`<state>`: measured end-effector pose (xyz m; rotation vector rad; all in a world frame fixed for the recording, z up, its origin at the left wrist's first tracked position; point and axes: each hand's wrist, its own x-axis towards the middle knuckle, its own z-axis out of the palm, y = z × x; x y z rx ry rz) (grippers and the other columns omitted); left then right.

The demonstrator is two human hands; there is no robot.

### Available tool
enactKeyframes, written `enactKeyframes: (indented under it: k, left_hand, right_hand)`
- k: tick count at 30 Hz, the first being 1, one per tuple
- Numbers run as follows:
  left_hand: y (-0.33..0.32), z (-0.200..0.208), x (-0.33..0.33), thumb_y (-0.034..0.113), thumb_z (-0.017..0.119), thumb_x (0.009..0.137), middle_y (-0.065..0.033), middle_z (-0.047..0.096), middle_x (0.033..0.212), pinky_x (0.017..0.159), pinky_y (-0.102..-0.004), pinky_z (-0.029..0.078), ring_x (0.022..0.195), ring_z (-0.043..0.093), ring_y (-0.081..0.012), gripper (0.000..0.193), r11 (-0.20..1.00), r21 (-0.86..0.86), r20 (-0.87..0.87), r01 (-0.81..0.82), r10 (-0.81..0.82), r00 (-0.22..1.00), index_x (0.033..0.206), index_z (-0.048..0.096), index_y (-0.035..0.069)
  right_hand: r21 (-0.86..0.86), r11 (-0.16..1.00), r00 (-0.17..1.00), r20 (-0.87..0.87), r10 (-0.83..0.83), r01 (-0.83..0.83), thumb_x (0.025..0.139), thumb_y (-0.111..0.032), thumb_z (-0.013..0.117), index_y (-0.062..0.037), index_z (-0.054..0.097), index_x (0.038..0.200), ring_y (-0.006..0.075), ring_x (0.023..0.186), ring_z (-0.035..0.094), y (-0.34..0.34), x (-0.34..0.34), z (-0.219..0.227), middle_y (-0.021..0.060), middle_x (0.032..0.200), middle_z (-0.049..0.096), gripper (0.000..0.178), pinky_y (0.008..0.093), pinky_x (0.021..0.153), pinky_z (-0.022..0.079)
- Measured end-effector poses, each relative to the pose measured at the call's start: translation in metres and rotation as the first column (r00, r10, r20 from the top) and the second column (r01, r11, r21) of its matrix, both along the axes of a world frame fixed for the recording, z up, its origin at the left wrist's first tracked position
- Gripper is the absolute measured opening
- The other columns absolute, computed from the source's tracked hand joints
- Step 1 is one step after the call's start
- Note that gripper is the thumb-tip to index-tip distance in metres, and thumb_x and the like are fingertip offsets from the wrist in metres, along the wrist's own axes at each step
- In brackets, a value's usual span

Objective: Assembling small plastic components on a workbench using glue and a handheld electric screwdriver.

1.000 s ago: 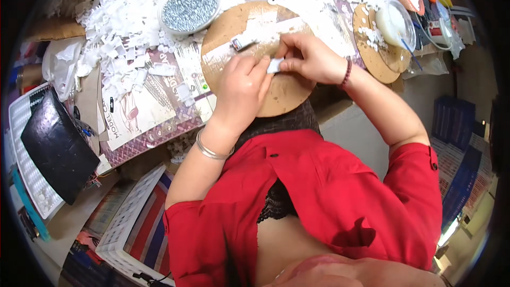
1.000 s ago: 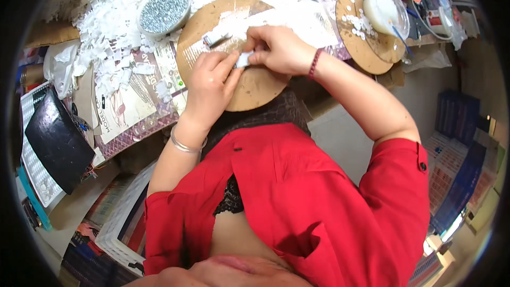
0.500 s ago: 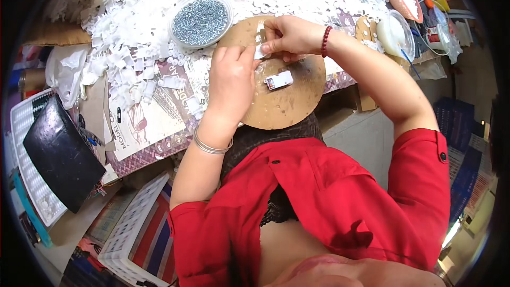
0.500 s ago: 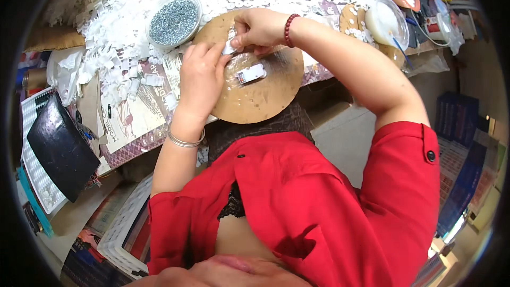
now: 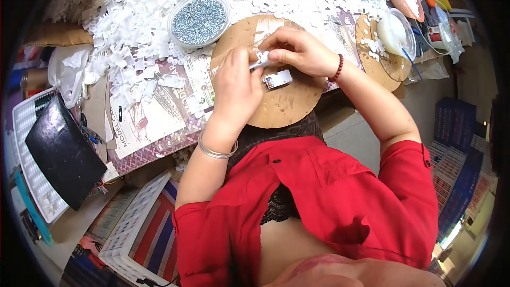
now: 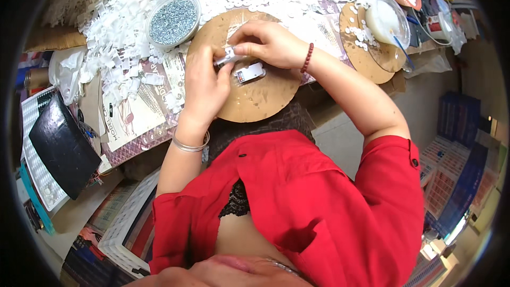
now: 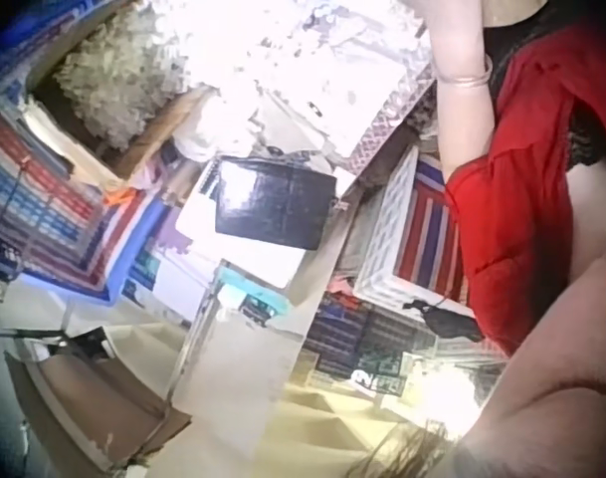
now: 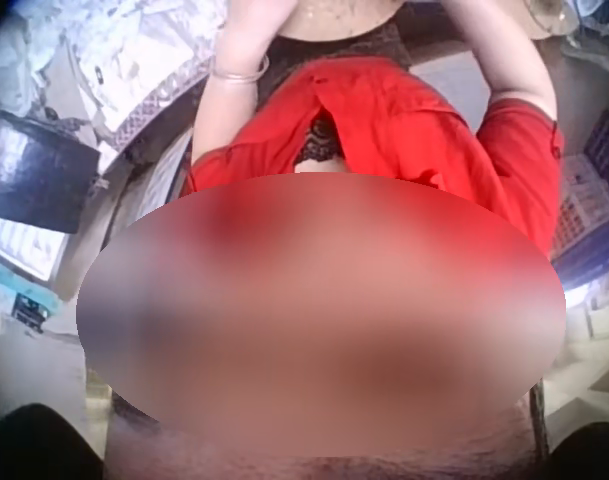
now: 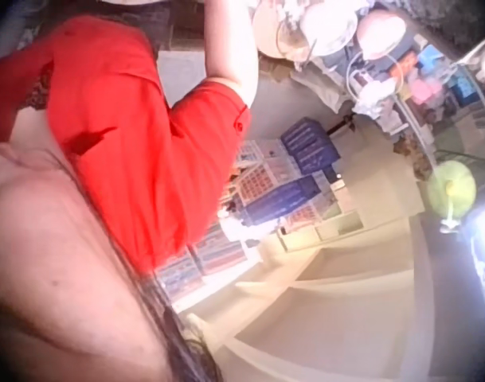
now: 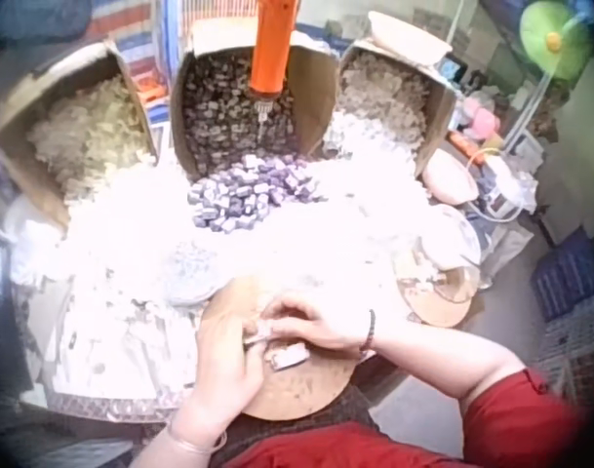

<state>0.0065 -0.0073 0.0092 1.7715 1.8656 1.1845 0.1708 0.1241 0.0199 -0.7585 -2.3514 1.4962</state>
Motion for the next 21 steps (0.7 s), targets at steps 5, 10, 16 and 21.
enactKeyframes:
  k: [5, 10, 16, 21]
  left_hand:
    - [-0.012, 0.014, 0.010, -0.006, 0.073, 0.082, -0.0122, 0.066, 0.101, 0.081, -0.0344, 0.055, 0.092, 0.067, -0.0228, 0.030, 0.999, 0.000, 0.426, -0.033, 0.030, 0.904, 0.104, 0.055, 0.001]
    - [-0.014, 0.012, 0.018, -0.010, 0.072, 0.082, -0.0107, 0.066, 0.104, 0.084, -0.0312, 0.056, 0.096, 0.066, -0.0189, 0.031, 0.990, 0.080, 0.541, -0.120, 0.059, 0.839, 0.105, 0.054, 0.001]
    - [-0.010, 0.010, 0.028, -0.002, 0.077, 0.079, -0.0106, 0.069, 0.097, 0.076, -0.0305, 0.058, 0.085, 0.070, -0.0232, 0.033, 0.957, 0.221, 0.402, -0.186, 0.085, 0.912, 0.108, 0.061, 0.002]
    - [-0.014, 0.024, -0.009, 0.002, 0.064, 0.096, -0.0118, 0.070, 0.107, 0.075, -0.0254, 0.059, 0.089, 0.070, -0.0168, 0.024, 0.969, -0.080, 0.997, 0.234, 0.075, 0.033, 0.119, 0.063, -0.006]
  right_hand:
    - [0.126, 0.992, 0.991, -0.137, 0.002, 0.016, 0.099, -0.017, 0.062, -0.0021, 0.069, 0.103, 0.0208, 0.086, 0.065, -0.011, 0.001, 0.011, 0.0117, 0.091, 0.067, 0.017, 0.0324, 0.077, 0.052]
    - [0.094, 0.983, 0.972, -0.187, -0.141, 0.160, 0.095, -0.017, 0.065, -0.0014, 0.068, 0.103, 0.0206, 0.084, 0.064, -0.028, 0.000, 0.016, 0.0113, 0.090, 0.063, 0.018, 0.0315, 0.074, 0.052]
    - [0.099, 0.963, 0.921, -0.333, -0.204, 0.249, 0.087, -0.021, 0.074, -0.0016, 0.063, 0.117, 0.0241, 0.087, 0.064, -0.046, -0.001, 0.005, 0.0126, 0.104, 0.062, 0.037, 0.0337, 0.074, 0.053]
    - [0.262, 0.963, 0.970, -0.243, 0.002, 0.063, 0.084, -0.022, 0.078, -0.0041, 0.064, 0.120, 0.0273, 0.090, 0.064, -0.032, 0.001, 0.029, 0.0121, 0.106, 0.062, 0.043, 0.0371, 0.077, 0.054]
